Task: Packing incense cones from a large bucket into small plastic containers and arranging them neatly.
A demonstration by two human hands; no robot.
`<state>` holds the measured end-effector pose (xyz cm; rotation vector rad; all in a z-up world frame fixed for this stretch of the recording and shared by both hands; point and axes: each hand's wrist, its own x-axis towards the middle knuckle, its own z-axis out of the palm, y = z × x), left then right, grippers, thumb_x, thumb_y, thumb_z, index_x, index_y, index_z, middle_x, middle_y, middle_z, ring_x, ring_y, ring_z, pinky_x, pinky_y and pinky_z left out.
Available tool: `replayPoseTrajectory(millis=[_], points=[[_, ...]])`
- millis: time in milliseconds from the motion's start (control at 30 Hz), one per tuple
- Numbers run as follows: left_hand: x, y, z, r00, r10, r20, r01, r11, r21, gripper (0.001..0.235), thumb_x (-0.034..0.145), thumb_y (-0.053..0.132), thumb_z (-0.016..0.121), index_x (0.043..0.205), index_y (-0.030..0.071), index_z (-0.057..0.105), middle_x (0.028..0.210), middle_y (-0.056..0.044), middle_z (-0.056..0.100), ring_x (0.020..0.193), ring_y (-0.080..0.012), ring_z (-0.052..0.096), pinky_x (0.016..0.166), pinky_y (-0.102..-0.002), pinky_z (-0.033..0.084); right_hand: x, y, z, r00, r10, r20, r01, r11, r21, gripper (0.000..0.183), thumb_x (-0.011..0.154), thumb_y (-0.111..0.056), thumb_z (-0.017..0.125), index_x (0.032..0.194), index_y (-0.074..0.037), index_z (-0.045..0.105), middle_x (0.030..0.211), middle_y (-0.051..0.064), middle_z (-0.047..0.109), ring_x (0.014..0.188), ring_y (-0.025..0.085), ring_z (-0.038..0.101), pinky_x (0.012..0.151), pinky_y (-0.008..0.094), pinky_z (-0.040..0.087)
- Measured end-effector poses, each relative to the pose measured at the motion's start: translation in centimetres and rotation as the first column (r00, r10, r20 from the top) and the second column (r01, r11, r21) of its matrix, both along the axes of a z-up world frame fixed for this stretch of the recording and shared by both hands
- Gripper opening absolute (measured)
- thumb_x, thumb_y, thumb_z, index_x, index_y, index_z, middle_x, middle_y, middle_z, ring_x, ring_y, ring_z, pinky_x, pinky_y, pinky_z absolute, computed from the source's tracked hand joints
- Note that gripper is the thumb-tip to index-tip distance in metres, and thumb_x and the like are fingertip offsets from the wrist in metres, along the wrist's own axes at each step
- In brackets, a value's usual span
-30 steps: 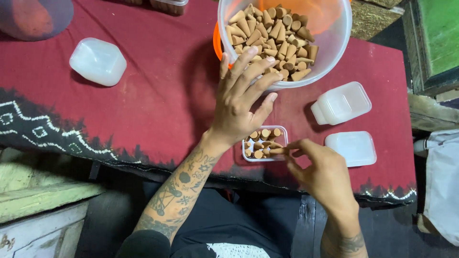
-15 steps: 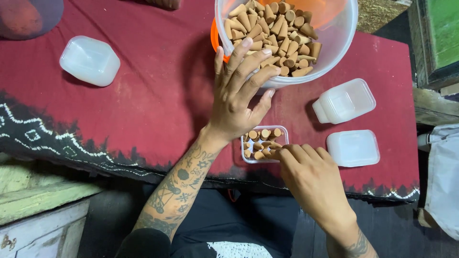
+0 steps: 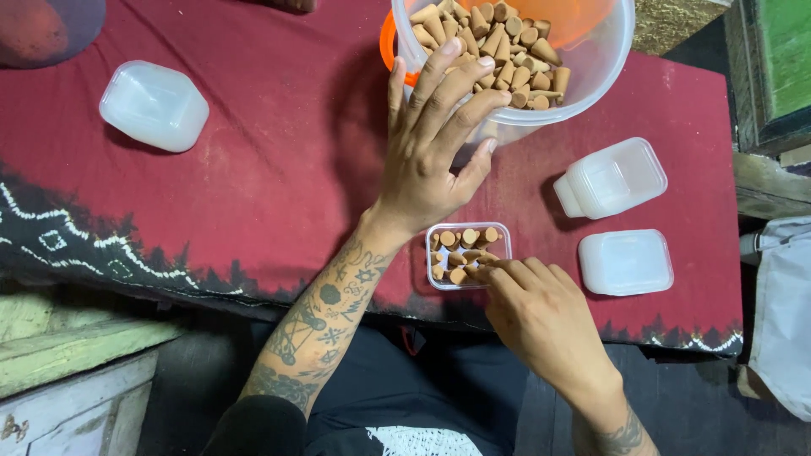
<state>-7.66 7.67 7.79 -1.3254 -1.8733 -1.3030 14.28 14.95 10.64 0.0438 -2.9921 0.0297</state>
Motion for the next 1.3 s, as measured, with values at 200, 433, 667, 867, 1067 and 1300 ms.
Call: replayPoseTrajectory(millis=[200, 433, 667, 867, 1067, 1300], points=[[-0.1, 0.2, 0.4, 1.000, 0.011, -0.011, -0.011, 1.000, 0.006, 0.039, 0.091, 0.011, 0.077, 0.128, 0.015, 0.066, 0.143, -0.006, 0.056, 0.148, -0.0320, 0.038, 0.128, -0.066, 0.013, 0.5, 0.1, -0.8, 1.000, -0.023, 0.010, 0.025, 0.974, -0.225, 0.039, 0.082, -0.002, 0.063, 0.120, -0.012, 0.064, 0.118, 0.002, 0.071, 0.085, 0.024, 0.058, 0.073, 0.039, 0.049], [-0.3, 0.5, 0.2, 0.999, 0.031, -0.031, -0.030, 0.999, 0.015, 0.042, 0.088, 0.009, 0.078, 0.128, 0.013, 0.065, 0.143, -0.006, 0.056, 0.147, -0.0330, 0.038, 0.128, -0.068, 0.014, 0.7, 0.1, -1.8, 0.999, -0.020, -0.038, 0.010, 0.968, -0.251, 0.036, 0.087, -0.009, 0.069, 0.122, -0.010, 0.063, 0.118, 0.004, 0.069, 0.095, 0.025, 0.058, 0.082, 0.040, 0.049], [-0.3, 0.4, 0.1, 0.998, 0.041, -0.040, -0.041, 0.999, -0.001, 0.045, 0.087, 0.006, 0.078, 0.129, 0.014, 0.064, 0.145, -0.006, 0.054, 0.148, -0.0328, 0.038, 0.128, -0.068, 0.015, 1.2, 0.7, -1.6, 0.999, -0.043, -0.014, 0.035, 0.938, -0.345, 0.044, 0.084, -0.010, 0.070, 0.127, -0.009, 0.061, 0.123, 0.005, 0.069, 0.105, 0.026, 0.058, 0.088, 0.041, 0.048], [-0.9, 0.1, -2.2, 0.991, 0.109, -0.075, -0.117, 0.987, -0.108, 0.061, 0.095, 0.013, 0.084, 0.148, 0.021, 0.056, 0.163, -0.005, 0.038, 0.158, -0.0307, 0.025, 0.134, -0.066, 0.008, 0.3, 2.2, -3.9, 0.917, -0.331, -0.222, 0.087, 0.710, -0.699, 0.024, 0.094, -0.009, 0.068, 0.117, -0.003, 0.069, 0.109, 0.011, 0.069, 0.091, 0.019, 0.065, 0.085, 0.030, 0.053], [-0.8, -0.8, -3.2, 0.980, 0.119, -0.160, -0.129, 0.990, -0.053, 0.061, 0.096, 0.007, 0.078, 0.150, 0.013, 0.049, 0.159, -0.012, 0.046, 0.155, -0.0351, 0.033, 0.132, -0.066, 0.017, -2.4, 4.2, -9.6, 0.714, -0.686, -0.139, 0.096, 0.292, -0.952, 0.016, 0.099, -0.017, 0.068, 0.108, -0.005, 0.074, 0.090, 0.003, 0.071, 0.083, 0.009, 0.064, 0.076, 0.023, 0.056], [-1.0, 0.4, -1.5, 0.989, 0.077, -0.126, -0.055, 0.985, 0.165, 0.040, 0.094, 0.025, 0.075, 0.130, 0.009, 0.068, 0.129, -0.011, 0.064, 0.139, -0.0381, 0.048, 0.124, -0.063, 0.019, -2.9, 3.8, -10.8, 0.663, -0.714, -0.224, -0.004, 0.296, -0.955, 0.010, 0.095, -0.008, 0.075, 0.102, -0.001, 0.076, 0.068, 0.010, 0.069, 0.063, 0.015, 0.063, 0.058, 0.032, 0.053]])
